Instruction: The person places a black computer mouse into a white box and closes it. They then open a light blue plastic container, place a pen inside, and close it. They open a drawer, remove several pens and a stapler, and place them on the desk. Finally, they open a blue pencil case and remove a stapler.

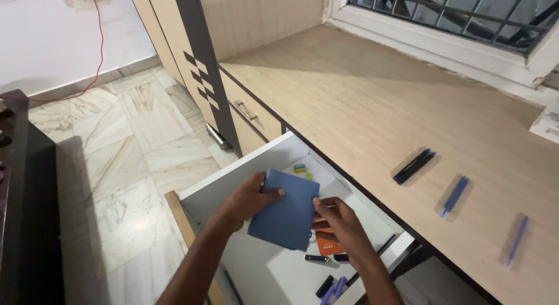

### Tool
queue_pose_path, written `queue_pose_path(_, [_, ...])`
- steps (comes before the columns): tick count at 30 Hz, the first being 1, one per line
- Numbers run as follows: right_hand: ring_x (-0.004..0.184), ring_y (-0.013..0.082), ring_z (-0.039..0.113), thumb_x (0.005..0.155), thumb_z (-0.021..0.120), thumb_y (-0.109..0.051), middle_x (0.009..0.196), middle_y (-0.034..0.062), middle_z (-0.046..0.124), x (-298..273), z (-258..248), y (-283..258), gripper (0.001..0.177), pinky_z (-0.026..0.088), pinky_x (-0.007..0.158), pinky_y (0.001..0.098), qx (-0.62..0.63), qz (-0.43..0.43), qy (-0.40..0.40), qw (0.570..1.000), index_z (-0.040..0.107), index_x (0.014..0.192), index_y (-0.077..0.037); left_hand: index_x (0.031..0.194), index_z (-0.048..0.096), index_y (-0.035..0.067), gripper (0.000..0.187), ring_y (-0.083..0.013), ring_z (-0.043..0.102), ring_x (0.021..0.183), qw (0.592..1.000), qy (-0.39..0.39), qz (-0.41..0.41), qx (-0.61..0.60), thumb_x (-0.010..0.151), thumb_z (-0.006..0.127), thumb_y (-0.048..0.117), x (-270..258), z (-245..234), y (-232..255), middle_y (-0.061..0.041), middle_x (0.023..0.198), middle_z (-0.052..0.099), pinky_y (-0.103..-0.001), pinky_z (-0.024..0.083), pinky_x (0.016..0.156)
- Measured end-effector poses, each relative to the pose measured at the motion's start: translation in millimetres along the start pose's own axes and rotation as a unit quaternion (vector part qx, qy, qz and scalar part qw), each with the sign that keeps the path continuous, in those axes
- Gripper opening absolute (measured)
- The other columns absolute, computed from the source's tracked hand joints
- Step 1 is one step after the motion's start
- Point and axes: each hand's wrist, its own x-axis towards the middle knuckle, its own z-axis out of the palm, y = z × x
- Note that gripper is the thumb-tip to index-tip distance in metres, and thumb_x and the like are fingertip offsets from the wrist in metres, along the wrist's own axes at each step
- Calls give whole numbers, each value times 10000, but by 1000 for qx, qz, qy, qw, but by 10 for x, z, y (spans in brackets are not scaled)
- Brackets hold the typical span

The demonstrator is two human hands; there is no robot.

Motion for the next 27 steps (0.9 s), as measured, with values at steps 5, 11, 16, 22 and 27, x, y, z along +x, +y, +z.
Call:
queue_pose_path(5, [1084, 243, 652, 839, 676, -544, 1133, 138, 614, -2, -58, -10, 694, 593, 876, 397, 145, 3, -55, 988, 528, 1361, -112, 1485, 412, 25, 722, -323, 645, 1225, 970, -63, -34, -232, 878, 736, 242, 129, 148, -136, -221, 1372, 594, -437, 579, 988])
queue_pose_path(11, [1069, 221, 679, 783, 745, -517, 1154, 134, 658, 42, -186, 23, 816, 588, 800, 323, 206, 37, -39, 977, 527, 1428, -67, 1556, 259, 68, 753, -348, 587, 1324, 938, -100, -123, -307, 949, 652, 279, 27, 455, -20, -250, 1479, 510, -461, 538, 1062])
queue_pose_path(16, [1077, 275, 723, 747, 776, -454, 1191, 164, 686, 43, -194, -45, 877, 616, 747, 339, 130, 50, 16, 990, 467, 1469, -64, 1586, 80, 210, 864, -412, 594, 1336, 949, -61, -206, -229, 938, 627, 374, -70, 682, 37, -226, 1508, 416, -596, 507, 1061])
queue_pose_path(22, [1136, 279, 701, 795, 682, -619, 1217, 158, 675, -82, -91, -245, 863, 637, 814, 403, 39, 4, -8, 999, 474, 1462, -113, 1576, 298, 21, 1104, -423, 572, 1319, 926, -176, -125, -308, 904, 477, 878, 55, 797, -201, -315, 1518, 500, -579, 485, 1011])
queue_pose_path(27, [1091, 343, 692, 894, 280, -736, 1238, 127, 717, -180, -39, -356, 878, 611, 853, 404, 35, -44, -80, 995, 629, 1379, -94, 1556, 459, 74, 1237, -386, 518, 1274, 900, -187, -95, -382, 739, 269, 983, 9, 746, -215, -255, 1459, 434, -596, 476, 924])
